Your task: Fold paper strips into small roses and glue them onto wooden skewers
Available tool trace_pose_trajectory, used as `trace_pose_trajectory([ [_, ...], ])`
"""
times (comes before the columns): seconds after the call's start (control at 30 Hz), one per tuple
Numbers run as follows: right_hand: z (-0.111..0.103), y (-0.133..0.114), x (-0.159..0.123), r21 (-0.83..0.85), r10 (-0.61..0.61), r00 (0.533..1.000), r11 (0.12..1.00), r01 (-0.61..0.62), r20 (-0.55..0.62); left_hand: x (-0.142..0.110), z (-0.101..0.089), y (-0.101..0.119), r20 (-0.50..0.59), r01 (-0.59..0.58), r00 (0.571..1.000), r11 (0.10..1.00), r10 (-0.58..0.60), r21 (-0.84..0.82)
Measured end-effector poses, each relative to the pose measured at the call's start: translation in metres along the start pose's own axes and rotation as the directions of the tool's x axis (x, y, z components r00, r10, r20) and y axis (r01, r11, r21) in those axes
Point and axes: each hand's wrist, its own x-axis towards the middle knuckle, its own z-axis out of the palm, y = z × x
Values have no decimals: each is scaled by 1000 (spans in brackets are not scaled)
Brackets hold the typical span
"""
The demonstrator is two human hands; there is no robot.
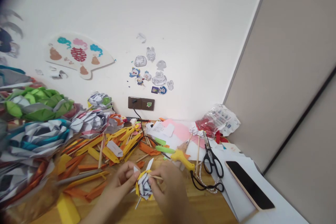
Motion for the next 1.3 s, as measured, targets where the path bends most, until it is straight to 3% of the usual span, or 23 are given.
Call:
trace_pose_trajectory([
  [0.13, 0, -1, 0, -1, 42, 998, 999, -42, 47, 0, -3, -5, 10, -24, 1000, 999, 24, 48],
  [0.23, 3, -2, -4, 34, 156, 984, 987, -160, 90, -1, -3, -5, 7, -44, 999, 995, 43, 86],
  [0.3, 6, -3, -6, 76, 296, 945, 948, -308, 140, -2, -3, -3, 1, -50, 999, 994, 50, 97],
  [0.4, 9, -4, -6, 130, 485, 848, 846, -517, 213, -4, -2, -3, -13, -74, 997, 990, 76, 119],
  [0.5, 10, -5, -3, 135, 558, 796, 792, -596, 235, -5, -3, -6, -19, -95, 995, 981, 99, 166],
  [0.6, 9, -3, -1, 154, 573, 789, 778, -609, 223, -2, -4, -8, -21, -101, 994, 980, 106, 170],
  [0.73, 3, -1, -1, 230, 536, 819, 787, -572, 204, 2, -4, -2, 33, -40, 999, 997, 38, 67],
  [0.83, -3, -2, 1, 228, 332, 920, 898, -375, 207, 4, -5, 2, 123, -8, 992, 999, 2, 52],
  [0.9, -6, -3, 3, 190, 161, 959, 960, -208, 233, 5, -6, 0, 162, -3, 987, 997, -9, 73],
  [1.0, -9, -4, 6, 167, 56, 950, 980, -111, 307, 5, -8, -4, 199, 6, 980, 994, -28, 112],
  [1.17, -14, -2, 10, 213, 44, 893, 965, -154, 448, 2, -7, -3, 224, 16, 973, 985, -55, 173],
  [1.3, -14, -4, 10, 192, 61, 871, 966, -175, 488, -1, -5, -1, 226, 21, 972, 980, -67, 198],
])
